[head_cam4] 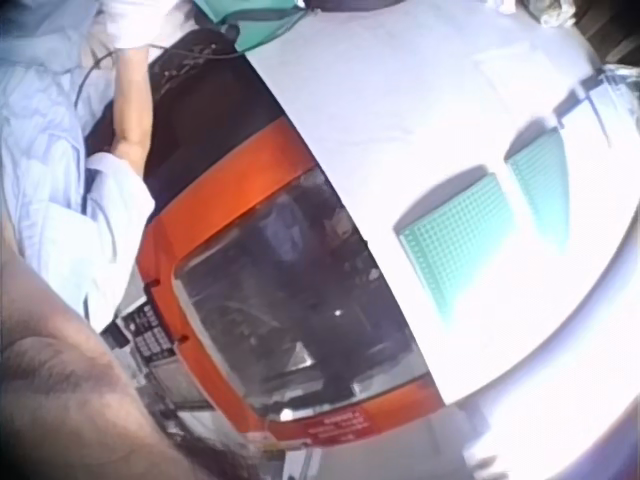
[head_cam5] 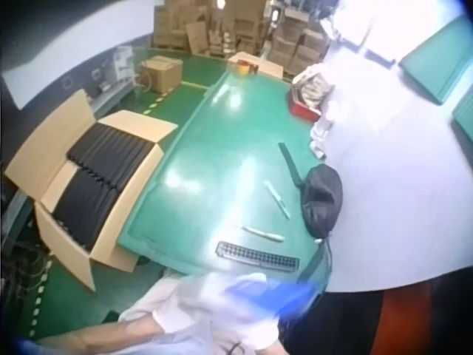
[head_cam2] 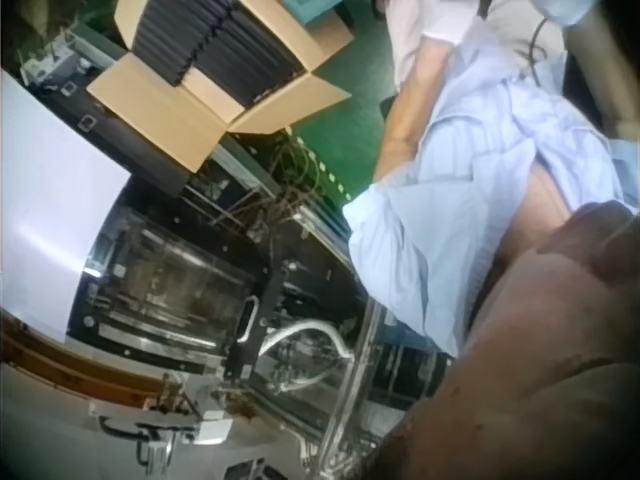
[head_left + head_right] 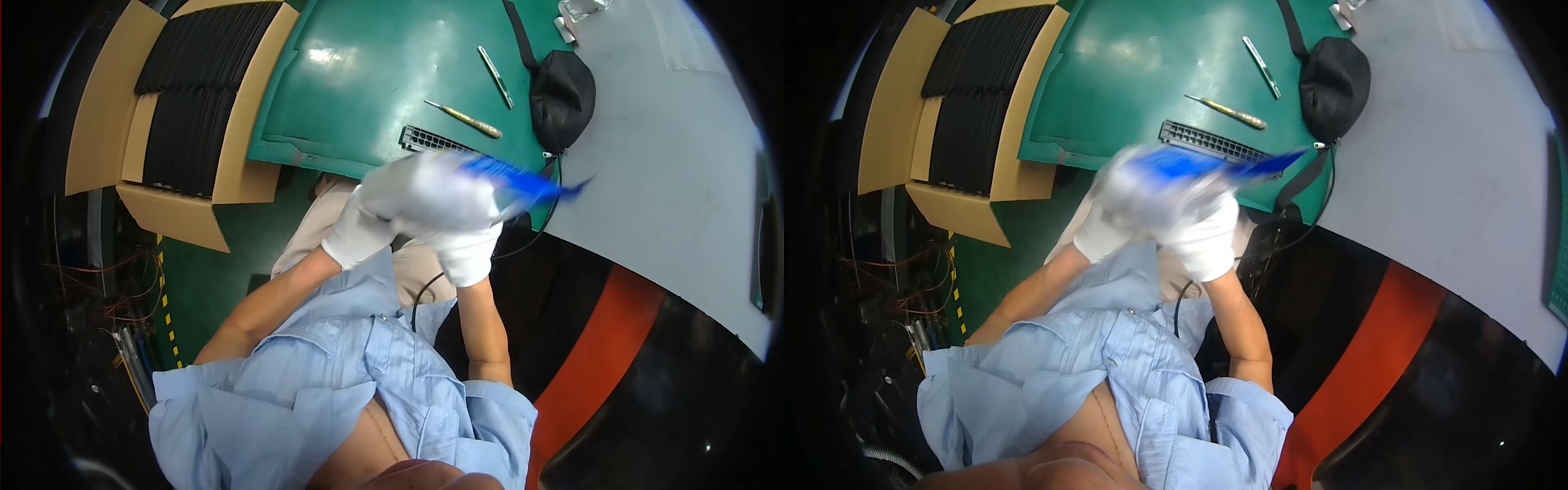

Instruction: The person takes black plastic components from a cardboard box and inserts them into a machine. They then use a small tool to scrape or clean the surface of the components before placing them back into the box.

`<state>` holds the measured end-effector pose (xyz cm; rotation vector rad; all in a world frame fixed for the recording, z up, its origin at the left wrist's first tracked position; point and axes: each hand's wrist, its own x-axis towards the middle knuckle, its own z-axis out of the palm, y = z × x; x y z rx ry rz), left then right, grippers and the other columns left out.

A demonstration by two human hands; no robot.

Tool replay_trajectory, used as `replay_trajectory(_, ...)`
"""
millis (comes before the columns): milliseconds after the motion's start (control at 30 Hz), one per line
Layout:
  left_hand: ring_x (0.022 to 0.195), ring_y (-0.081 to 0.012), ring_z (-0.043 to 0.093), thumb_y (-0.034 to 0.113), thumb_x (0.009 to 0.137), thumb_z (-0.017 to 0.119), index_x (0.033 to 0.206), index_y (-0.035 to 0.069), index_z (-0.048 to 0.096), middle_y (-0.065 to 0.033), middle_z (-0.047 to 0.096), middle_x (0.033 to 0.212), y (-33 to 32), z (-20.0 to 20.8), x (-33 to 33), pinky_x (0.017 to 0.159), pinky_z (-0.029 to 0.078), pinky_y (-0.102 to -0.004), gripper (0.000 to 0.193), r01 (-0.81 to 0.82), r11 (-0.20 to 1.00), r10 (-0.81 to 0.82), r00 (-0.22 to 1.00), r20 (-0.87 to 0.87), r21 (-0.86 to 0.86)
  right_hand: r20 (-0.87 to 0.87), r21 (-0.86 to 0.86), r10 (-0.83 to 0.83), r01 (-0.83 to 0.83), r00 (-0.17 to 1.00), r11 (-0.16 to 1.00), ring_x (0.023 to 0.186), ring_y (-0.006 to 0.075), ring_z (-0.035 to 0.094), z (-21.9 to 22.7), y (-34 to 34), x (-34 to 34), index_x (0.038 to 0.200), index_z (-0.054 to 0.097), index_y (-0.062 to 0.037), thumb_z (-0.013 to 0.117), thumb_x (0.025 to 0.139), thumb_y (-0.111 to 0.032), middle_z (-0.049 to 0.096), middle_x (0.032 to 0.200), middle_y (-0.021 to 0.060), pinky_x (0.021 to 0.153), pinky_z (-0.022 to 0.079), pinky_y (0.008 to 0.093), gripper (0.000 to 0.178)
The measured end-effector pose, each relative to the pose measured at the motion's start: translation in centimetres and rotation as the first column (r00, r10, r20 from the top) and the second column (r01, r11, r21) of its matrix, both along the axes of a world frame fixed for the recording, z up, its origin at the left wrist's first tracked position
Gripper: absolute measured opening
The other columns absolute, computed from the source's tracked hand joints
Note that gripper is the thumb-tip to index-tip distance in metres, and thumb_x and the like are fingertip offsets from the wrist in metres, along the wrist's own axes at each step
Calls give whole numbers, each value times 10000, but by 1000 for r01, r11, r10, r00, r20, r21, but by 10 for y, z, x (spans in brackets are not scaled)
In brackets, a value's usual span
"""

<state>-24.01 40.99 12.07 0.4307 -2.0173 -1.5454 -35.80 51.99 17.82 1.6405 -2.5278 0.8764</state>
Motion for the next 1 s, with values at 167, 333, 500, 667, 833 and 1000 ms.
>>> replay_trajectory(167,815,-300,666,119,821,764,1014,11,629,-181,669,879,1,10,5,735,523,-361,259,-63,960,-21,956,293,273,920,59,-214,423,329,904,1045,179,637,14,-21,-8,1214,607,-15,966,616,-230,655,1199,82,902,526,326,730)
replay_trajectory(333,691,-266,592,102,841,753,828,16,547,-126,579,750,-6,19,4,655,469,-393,223,-30,981,-2,987,163,194,587,-259,-50,246,808,934,977,215,655,12,-41,-13,1136,645,9,940,646,-274,669,1103,115,859,527,337,638)
replay_trajectory(500,627,-233,502,119,892,727,811,35,514,-87,499,704,-14,29,4,637,439,-350,243,-47,976,4,980,201,211,292,111,-335,316,896,942,819,292,675,-29,-85,-93,875,643,-7,837,713,-510,656,860,133,796,535,378,562)
replay_trajectory(667,618,-54,411,124,931,708,807,70,513,32,436,680,-23,43,2,593,378,-246,237,-89,864,-59,959,276,495,207,364,-349,259,914,895,876,371,699,-64,-140,-188,995,743,-28,747,749,-621,724,934,205,811,543,436,642)
replay_trajectory(833,630,-34,366,110,941,694,797,81,495,58,398,681,-29,38,4,587,347,-228,247,-142,866,-7,955,295,480,132,270,-372,328,919,905,912,338,703,-87,-160,-217,1069,704,-15,844,720,-435,732,904,175,831,533,402,563)
replay_trajectory(1000,638,-35,374,105,939,695,796,73,485,52,408,689,-33,35,0,598,354,-225,256,-135,837,-31,956,291,531,449,296,-270,144,852,944,912,251,693,-87,-143,-233,1075,716,-36,818,759,-453,735,993,108,853,515,344,534)
